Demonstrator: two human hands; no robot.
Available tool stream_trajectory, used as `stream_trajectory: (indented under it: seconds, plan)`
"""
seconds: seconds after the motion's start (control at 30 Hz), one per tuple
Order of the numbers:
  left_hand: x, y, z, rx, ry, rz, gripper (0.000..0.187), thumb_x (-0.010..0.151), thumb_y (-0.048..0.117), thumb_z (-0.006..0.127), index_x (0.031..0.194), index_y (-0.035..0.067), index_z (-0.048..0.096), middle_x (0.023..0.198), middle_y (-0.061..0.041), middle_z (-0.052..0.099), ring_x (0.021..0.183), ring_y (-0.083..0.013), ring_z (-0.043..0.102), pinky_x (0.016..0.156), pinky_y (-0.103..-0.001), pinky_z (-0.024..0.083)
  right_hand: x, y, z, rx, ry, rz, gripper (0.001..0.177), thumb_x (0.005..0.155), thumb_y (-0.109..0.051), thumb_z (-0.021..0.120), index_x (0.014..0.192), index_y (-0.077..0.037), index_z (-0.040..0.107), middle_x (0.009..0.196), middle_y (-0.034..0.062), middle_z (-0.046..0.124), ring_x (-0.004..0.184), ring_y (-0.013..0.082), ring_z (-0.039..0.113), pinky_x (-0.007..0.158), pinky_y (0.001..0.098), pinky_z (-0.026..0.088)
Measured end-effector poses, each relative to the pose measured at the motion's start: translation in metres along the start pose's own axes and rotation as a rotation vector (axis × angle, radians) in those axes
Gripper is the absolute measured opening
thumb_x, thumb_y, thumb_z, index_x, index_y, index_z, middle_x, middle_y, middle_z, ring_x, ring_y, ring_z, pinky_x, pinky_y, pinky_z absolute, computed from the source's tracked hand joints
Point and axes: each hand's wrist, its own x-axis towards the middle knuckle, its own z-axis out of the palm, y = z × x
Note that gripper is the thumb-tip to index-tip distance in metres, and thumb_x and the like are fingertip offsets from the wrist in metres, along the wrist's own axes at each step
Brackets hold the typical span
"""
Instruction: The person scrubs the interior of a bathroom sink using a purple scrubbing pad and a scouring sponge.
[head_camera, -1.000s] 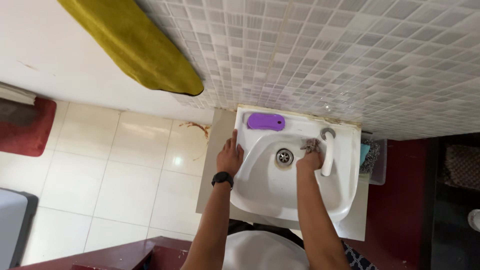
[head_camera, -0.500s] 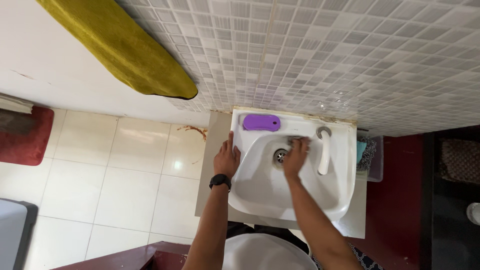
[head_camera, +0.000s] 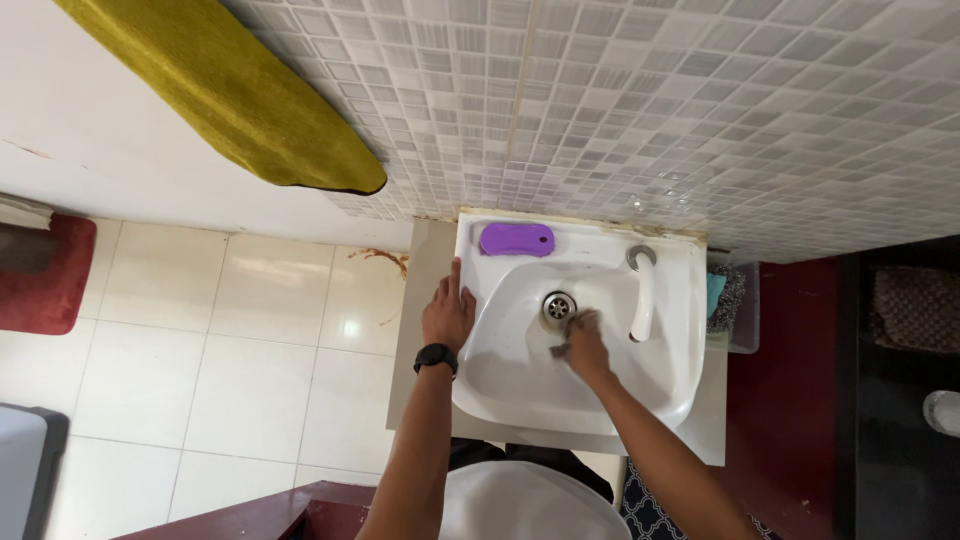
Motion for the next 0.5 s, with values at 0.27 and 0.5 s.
stream_trajectory:
  seconds: [0.27, 0.5]
  plan:
    - [0.000, 0.002, -0.003, -0.037, 0.011, 0.007, 0.064, 0.100, 0.023, 0.051, 0.160, 0.017, 0.031, 0.122, -0.015, 0.065, 0.102, -0.0367, 0.068, 0.076, -0.050, 0.059, 0.004, 0.017, -0.013, -0.271, 0.295, -0.463, 0.060, 0.083, 0.001, 0.070, 0.141, -0.014, 0.061, 0.161, 0.0053, 0.043, 0.148, 0.0315, 0.041, 0.117, 0.0443, 0.038]
    - [-0.001, -0.001, 0.001, 0.001, 0.001, 0.002, 0.062, 0.102, 0.024, 0.051, 0.160, 0.017, 0.031, 0.122, -0.015, 0.065, 0.101, -0.0362, 0.068, 0.077, -0.049, 0.059, -0.035, 0.013, -0.011, -0.166, 0.118, -0.015, 0.053, 0.090, -0.020, 0.070, 0.139, -0.007, 0.056, 0.153, 0.0194, 0.039, 0.134, 0.0409, 0.050, 0.096, 0.0518, 0.051]
